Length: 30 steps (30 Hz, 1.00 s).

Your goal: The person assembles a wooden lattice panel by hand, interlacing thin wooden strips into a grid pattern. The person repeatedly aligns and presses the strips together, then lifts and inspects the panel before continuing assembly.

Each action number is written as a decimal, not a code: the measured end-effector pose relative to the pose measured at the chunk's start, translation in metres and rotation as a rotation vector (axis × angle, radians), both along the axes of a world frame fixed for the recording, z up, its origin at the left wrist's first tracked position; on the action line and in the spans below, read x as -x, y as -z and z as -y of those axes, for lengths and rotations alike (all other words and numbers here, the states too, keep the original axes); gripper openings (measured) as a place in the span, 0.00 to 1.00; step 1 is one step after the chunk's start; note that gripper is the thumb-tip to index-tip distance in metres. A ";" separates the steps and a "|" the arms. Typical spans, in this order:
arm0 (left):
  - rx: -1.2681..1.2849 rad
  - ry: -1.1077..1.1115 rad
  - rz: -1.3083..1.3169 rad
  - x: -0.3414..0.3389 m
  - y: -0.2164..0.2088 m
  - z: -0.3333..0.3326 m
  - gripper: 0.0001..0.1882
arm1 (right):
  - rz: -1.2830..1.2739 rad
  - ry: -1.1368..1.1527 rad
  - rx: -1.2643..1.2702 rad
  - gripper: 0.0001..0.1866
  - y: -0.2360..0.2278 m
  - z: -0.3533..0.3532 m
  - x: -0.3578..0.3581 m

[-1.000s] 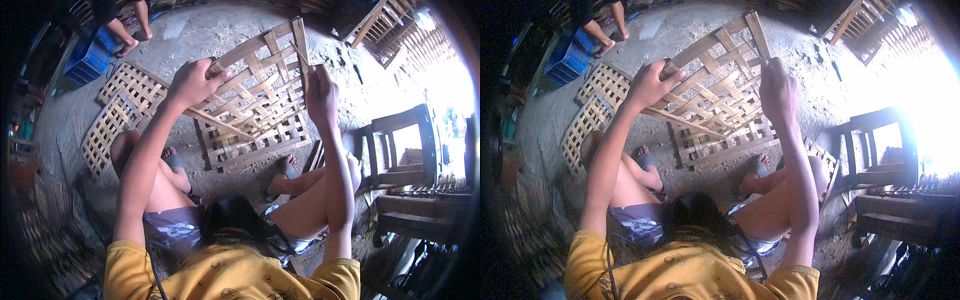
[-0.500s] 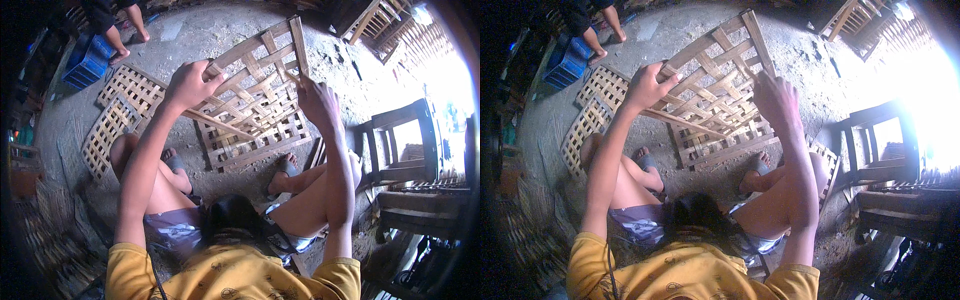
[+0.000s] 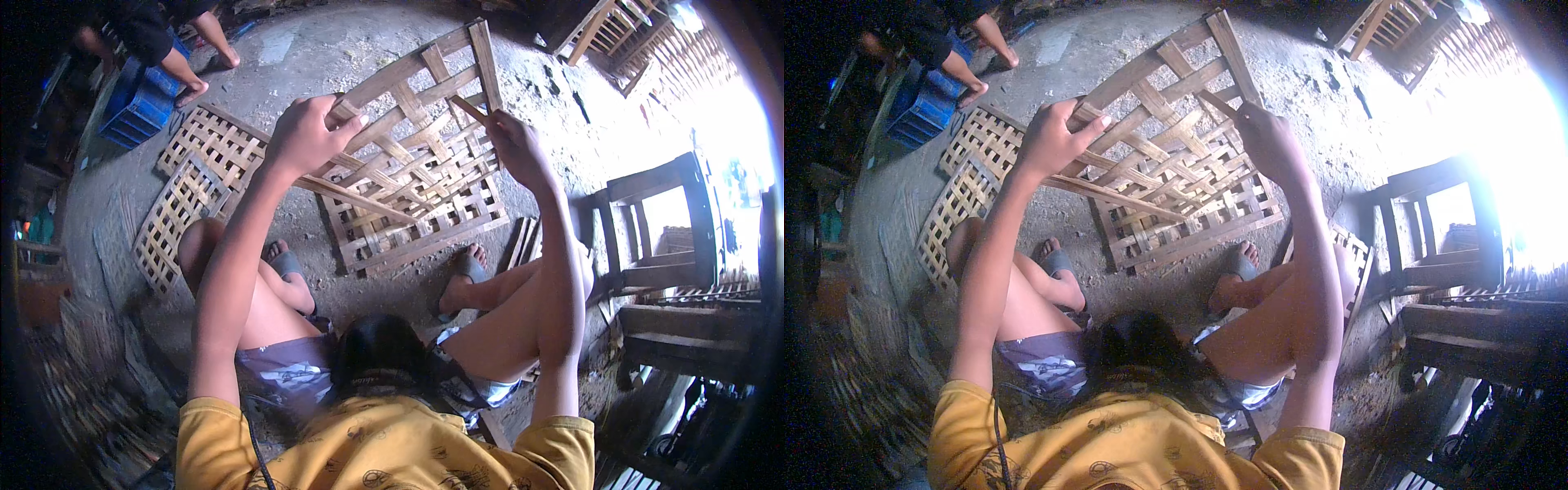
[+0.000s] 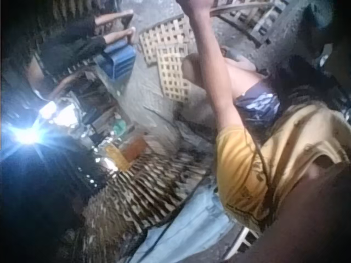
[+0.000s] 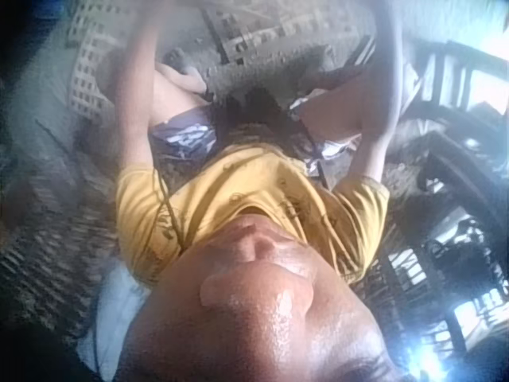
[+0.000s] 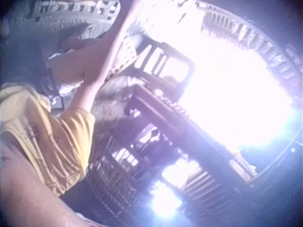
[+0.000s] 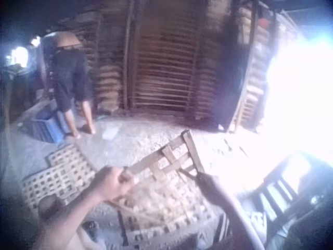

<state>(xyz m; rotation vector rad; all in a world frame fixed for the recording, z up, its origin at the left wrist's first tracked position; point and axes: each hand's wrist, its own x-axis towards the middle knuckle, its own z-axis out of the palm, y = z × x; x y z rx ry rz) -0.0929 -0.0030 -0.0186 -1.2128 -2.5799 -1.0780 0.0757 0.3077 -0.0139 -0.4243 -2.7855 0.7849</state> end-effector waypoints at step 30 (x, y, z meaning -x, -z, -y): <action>-0.024 -0.042 0.024 0.008 0.007 0.012 0.20 | 0.491 0.123 -0.287 0.17 0.058 -0.025 0.008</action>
